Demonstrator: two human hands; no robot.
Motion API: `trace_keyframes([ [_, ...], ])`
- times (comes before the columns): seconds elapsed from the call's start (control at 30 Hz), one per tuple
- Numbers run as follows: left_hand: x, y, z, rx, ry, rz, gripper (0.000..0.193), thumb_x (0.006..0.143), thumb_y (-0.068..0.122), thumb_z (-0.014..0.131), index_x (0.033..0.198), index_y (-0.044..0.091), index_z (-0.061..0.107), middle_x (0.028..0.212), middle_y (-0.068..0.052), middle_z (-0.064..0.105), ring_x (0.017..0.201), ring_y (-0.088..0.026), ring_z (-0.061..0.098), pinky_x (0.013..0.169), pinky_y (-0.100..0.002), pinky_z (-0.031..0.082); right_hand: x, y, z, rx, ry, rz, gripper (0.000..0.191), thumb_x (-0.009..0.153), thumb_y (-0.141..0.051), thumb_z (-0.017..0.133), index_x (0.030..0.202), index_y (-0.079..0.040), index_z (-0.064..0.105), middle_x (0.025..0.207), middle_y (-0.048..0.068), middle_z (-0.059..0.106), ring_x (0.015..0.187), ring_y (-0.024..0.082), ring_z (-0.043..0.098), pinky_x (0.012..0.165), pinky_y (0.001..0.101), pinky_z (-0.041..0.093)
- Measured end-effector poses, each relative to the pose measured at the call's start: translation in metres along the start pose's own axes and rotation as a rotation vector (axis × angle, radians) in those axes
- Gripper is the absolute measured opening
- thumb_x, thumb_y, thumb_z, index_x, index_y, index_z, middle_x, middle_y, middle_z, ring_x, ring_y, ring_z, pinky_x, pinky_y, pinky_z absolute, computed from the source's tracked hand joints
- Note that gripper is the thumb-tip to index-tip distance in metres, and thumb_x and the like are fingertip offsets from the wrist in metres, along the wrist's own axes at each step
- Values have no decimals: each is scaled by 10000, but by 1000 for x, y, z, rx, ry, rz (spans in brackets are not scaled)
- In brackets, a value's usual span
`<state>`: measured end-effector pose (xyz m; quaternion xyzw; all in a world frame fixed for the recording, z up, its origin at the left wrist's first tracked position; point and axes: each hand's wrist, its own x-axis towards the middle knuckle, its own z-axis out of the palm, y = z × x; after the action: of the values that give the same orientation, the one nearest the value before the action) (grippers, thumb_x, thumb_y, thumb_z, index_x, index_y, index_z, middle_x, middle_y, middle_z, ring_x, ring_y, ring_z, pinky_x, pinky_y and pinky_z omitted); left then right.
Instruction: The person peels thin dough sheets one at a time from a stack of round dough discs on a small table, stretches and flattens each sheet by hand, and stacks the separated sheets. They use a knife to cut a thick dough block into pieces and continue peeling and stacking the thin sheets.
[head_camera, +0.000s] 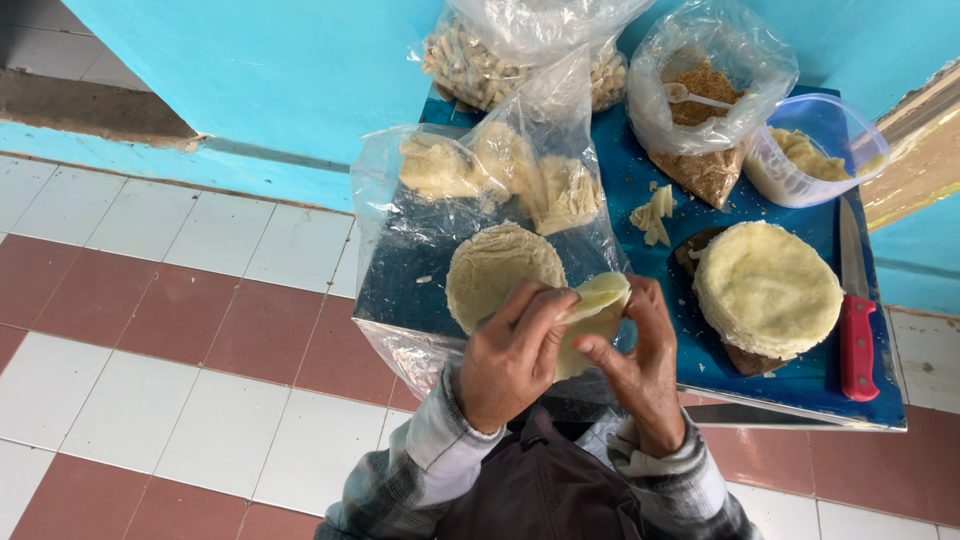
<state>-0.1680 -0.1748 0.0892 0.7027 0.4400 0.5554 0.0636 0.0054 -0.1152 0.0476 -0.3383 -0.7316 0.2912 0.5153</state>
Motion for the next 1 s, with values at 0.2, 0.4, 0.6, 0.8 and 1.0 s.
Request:
trace_keyframes([
  [0.2, 4, 6, -1, -68, 37, -38, 123, 1042, 41, 641, 1161, 11, 637, 1035, -112, 682, 878, -251, 754, 717, -333, 617, -9, 7, 4, 311, 170, 331, 120, 978, -128, 748, 1031, -38, 690, 873, -13, 673, 790, 35, 572, 699, 191, 454],
  [0.4, -2, -5, -5, -93, 231, -179, 69, 1035, 44, 649, 1102, 30, 655, 974, -105, 703, 817, -223, 747, 658, -319, 580, -23, 10, 4, 411, 160, 256, 95, 1024, -114, 743, 1027, -38, 686, 985, -4, 653, 886, 43, 569, 771, 193, 463],
  [0.6, -2, -4, 5, -141, 122, -84, 82, 1046, 45, 624, 1124, 19, 630, 1006, -113, 697, 864, -229, 756, 699, -300, 619, -19, 14, 11, 264, 4, 264, 350, 890, -197, 764, 1153, -15, 620, 1004, 44, 719, 923, 116, 687, 778, 258, 575],
  [0.8, 3, -1, -1, -125, 102, -83, 82, 1043, 45, 647, 1117, 14, 629, 1008, -120, 682, 869, -248, 742, 699, -332, 590, -24, 30, 12, 567, -84, 619, 436, 861, -225, 794, 1190, 30, 667, 1000, 124, 773, 854, 198, 732, 733, 345, 607],
  [1.0, 5, -1, 2, -116, 260, -169, 72, 1044, 34, 638, 1110, 8, 629, 983, -106, 666, 832, -202, 713, 672, -319, 554, -41, 34, 23, 658, -208, 724, 340, 870, -100, 790, 1162, 55, 711, 1010, 123, 775, 885, 172, 722, 787, 350, 580],
])
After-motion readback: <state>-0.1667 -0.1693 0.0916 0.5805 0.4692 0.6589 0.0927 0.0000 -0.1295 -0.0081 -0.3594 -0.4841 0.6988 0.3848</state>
